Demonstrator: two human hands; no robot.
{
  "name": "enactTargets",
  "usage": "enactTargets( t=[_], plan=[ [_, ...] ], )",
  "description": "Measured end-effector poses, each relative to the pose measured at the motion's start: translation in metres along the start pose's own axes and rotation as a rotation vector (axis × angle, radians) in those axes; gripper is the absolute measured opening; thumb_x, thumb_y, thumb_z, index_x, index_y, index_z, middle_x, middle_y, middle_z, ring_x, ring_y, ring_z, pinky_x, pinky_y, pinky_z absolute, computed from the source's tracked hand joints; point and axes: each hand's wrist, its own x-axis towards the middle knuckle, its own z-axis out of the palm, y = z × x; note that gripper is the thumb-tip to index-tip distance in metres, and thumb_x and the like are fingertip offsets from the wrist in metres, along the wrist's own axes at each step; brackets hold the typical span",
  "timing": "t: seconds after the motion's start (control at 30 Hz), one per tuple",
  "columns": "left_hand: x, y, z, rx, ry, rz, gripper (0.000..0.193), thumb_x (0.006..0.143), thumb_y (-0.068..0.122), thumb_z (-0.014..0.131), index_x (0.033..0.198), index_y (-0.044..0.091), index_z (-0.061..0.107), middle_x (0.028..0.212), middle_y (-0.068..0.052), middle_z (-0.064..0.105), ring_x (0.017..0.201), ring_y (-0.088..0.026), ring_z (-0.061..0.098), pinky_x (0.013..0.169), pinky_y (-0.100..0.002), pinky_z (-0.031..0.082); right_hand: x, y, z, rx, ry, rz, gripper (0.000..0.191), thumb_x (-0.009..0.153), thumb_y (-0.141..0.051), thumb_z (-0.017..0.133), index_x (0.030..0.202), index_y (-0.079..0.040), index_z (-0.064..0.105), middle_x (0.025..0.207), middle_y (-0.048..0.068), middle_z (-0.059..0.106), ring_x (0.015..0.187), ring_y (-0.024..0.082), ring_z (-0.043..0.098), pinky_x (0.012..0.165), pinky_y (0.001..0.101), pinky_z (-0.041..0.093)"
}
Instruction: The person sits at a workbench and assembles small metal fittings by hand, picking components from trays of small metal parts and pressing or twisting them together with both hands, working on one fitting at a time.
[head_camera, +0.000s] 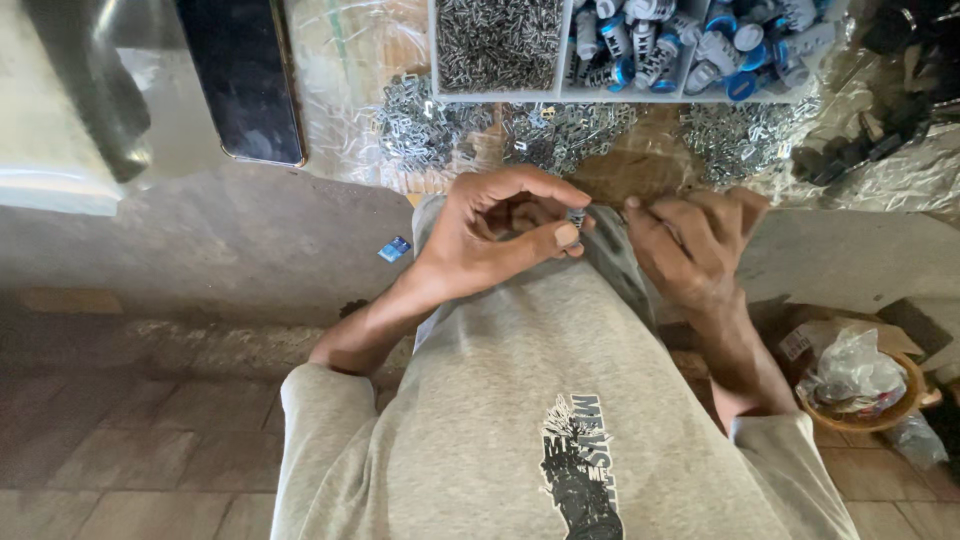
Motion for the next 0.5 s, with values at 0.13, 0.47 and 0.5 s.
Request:
enactTargets(
  t=[0.13, 0.47, 0.5],
  plan=[
    [-0.003, -0.003, 0.000, -0.044, 0.010, -0.005, 0.026, 0.104, 0.004, 0.071, 0.128, -0.003, 0.065, 0.113, -0.013, 0.074, 0.093, -0.015, 0.077, 0.083, -0.026, 0.066, 0.018, -0.003, -0.011, 0.239, -0.013, -0.041, 0.020, 0.091, -0.015, 0.090, 0.102, -0.013, 0.074, 0.100, 0.001, 0.069, 0.100, 0.024, 0.062, 0.092, 0.0494, 0.041],
    [-0.005, -0.006, 0.002, -0.154, 0.022, -0.012, 0.024, 0.106, 0.000, 0.069, 0.129, -0.003, 0.065, 0.123, -0.012, 0.071, 0.102, -0.014, 0.074, 0.089, -0.026, 0.067, 0.081, -0.036, -0.008, 0.742, 0.182, -0.069, 0.038, 0.081, 0.007, 0.089, 0.098, -0.008, 0.057, 0.097, 0.008, 0.072, 0.091, 0.025, 0.074, 0.075, 0.0372, 0.057],
    [-0.005, -0.004, 0.001, -0.108, 0.036, -0.007, 0.024, 0.105, 0.000, 0.070, 0.128, -0.003, 0.066, 0.120, -0.011, 0.072, 0.100, -0.014, 0.074, 0.088, -0.026, 0.067, 0.083, -0.037, -0.008, 0.699, 0.192, -0.097, 0.038, 0.082, 0.007, 0.089, 0.098, -0.008, 0.058, 0.096, 0.008, 0.073, 0.090, 0.025, 0.075, 0.074, 0.0374, 0.058]
  ],
)
